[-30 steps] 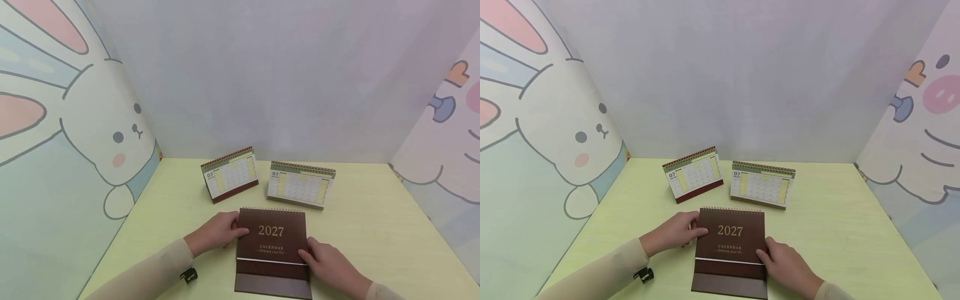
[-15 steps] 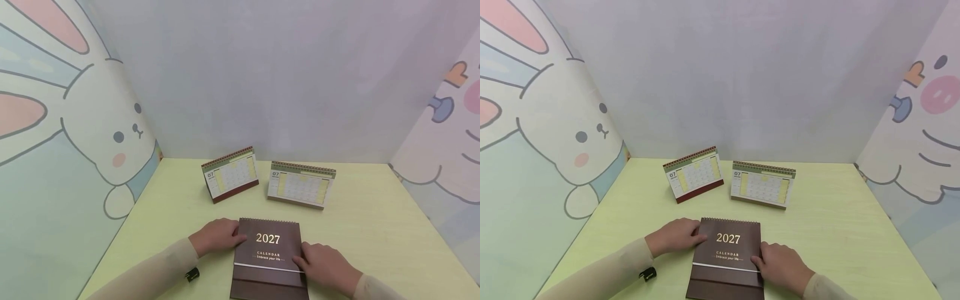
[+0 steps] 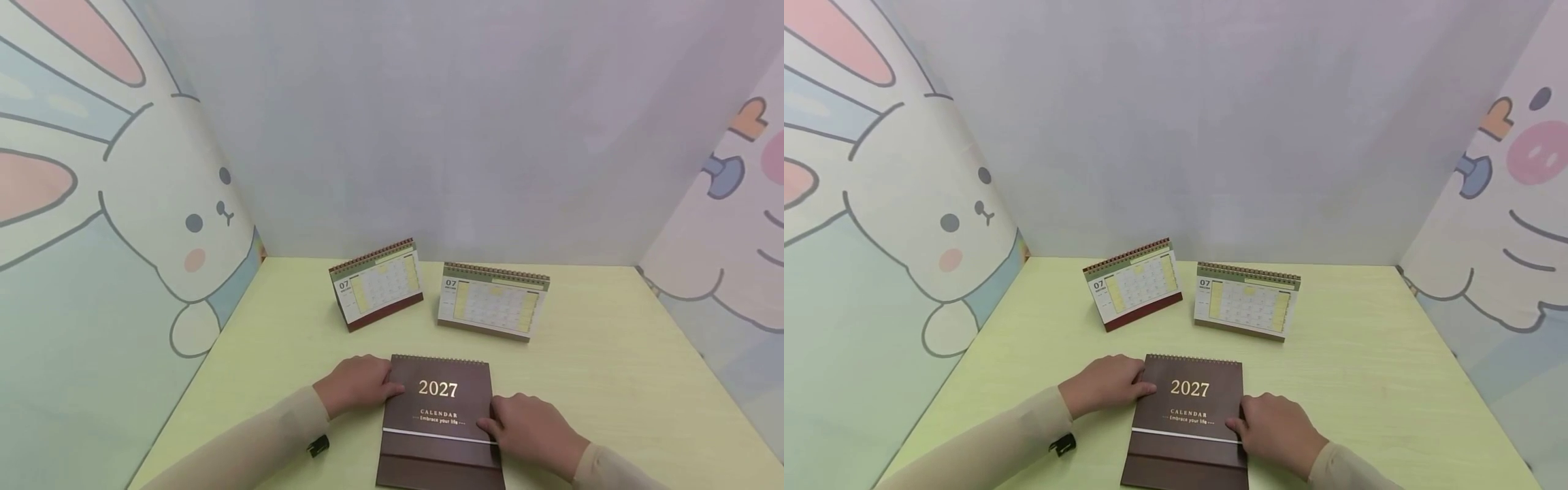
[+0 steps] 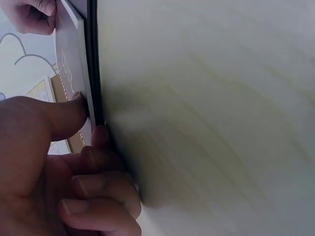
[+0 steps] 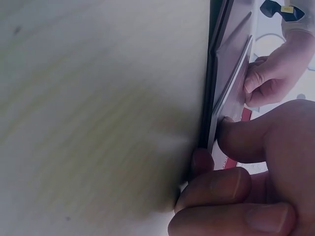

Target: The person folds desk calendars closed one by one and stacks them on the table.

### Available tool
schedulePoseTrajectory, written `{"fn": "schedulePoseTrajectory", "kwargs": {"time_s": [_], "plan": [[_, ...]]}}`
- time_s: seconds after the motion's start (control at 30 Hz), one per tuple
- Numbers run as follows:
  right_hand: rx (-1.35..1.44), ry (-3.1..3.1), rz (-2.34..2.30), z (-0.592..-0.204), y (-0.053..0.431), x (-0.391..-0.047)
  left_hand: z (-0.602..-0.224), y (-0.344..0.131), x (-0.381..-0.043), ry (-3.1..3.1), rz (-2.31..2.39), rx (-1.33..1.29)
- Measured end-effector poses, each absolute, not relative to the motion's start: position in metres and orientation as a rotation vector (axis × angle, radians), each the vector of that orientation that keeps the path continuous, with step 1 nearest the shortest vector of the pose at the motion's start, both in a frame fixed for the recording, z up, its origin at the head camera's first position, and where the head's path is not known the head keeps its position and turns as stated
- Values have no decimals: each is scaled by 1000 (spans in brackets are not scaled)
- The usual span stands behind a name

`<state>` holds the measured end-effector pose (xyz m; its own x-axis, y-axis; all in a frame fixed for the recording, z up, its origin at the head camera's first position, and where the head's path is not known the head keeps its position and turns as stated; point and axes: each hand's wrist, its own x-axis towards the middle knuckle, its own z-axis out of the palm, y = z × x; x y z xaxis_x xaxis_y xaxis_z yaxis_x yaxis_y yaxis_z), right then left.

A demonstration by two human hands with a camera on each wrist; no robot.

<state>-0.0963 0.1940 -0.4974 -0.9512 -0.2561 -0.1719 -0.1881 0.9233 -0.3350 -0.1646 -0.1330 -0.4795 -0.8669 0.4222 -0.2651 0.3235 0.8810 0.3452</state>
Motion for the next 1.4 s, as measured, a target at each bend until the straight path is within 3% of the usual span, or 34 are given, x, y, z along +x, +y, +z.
{"fn": "schedulePoseTrajectory", "kwargs": {"time_s": [1.07, 1.4], "plan": [[-388, 2881, -479, -501, 197, -97, -479, -133, -163, 2725, 396, 541], [-301, 2836, -641, -502, 207, -96, -485, -138, -160, 2672, 673, 437]]}}
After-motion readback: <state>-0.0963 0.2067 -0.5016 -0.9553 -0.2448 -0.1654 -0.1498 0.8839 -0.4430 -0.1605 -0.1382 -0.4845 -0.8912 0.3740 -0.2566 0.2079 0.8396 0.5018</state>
